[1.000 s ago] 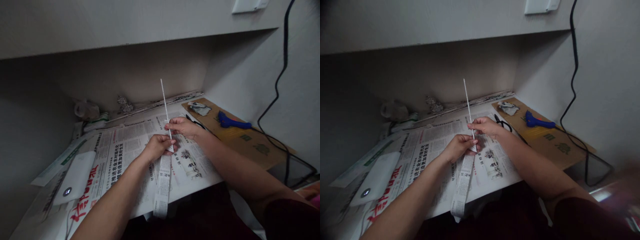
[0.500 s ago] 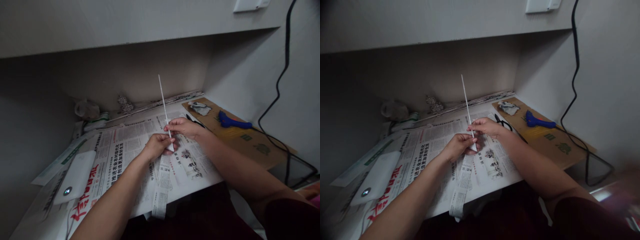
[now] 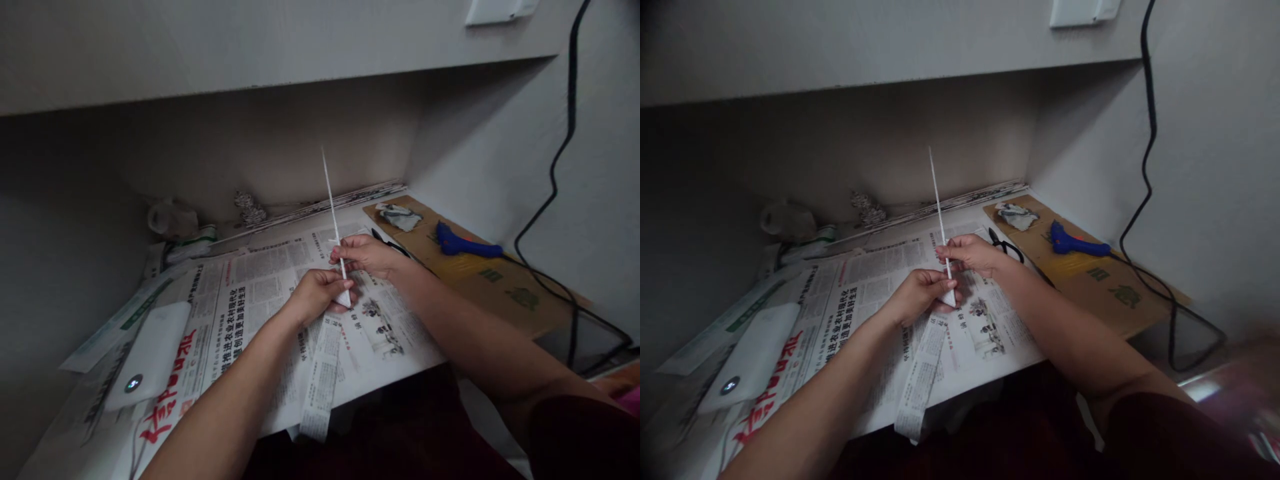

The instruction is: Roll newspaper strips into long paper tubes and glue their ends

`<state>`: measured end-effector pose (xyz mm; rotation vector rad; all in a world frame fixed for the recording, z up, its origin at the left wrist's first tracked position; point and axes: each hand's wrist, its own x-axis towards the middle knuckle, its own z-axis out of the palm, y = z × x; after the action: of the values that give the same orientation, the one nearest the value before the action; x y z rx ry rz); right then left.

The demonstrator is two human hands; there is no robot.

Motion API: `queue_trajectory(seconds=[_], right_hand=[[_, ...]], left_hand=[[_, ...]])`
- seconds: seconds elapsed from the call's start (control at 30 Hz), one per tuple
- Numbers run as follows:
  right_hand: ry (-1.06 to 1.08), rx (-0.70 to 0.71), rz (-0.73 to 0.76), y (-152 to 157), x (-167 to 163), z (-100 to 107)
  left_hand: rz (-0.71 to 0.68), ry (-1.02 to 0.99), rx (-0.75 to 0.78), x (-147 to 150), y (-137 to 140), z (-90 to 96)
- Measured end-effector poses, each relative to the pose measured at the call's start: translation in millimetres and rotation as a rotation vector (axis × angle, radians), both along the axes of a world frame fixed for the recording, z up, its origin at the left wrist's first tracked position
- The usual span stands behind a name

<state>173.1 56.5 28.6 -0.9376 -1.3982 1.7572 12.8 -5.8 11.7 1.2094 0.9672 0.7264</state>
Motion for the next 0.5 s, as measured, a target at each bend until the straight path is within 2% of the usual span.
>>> queue_trajectory(seconds=[0.13, 0.27, 0.43, 0.5], right_hand=[[-0.028, 0.032, 0.110, -0.5, 2.6, 2.3], [-0.041, 0.052, 0.003, 0.7, 1.9, 0.4], [-0.010, 0.045, 0.101, 0.3, 2.3, 1.5], [-0.010, 0.041, 0.064, 0.3, 2.4, 2.3]], left_hand=[[0.051, -0.012, -0.002, 0.1, 0.7, 0.8], [0.004, 0.005, 0.009, 0.6, 0.1, 2.7], [0.010, 0.014, 0.022, -0.2, 0.0, 1.9], [-0.005, 0.023, 0.023, -0.2, 0.1, 1.5]])
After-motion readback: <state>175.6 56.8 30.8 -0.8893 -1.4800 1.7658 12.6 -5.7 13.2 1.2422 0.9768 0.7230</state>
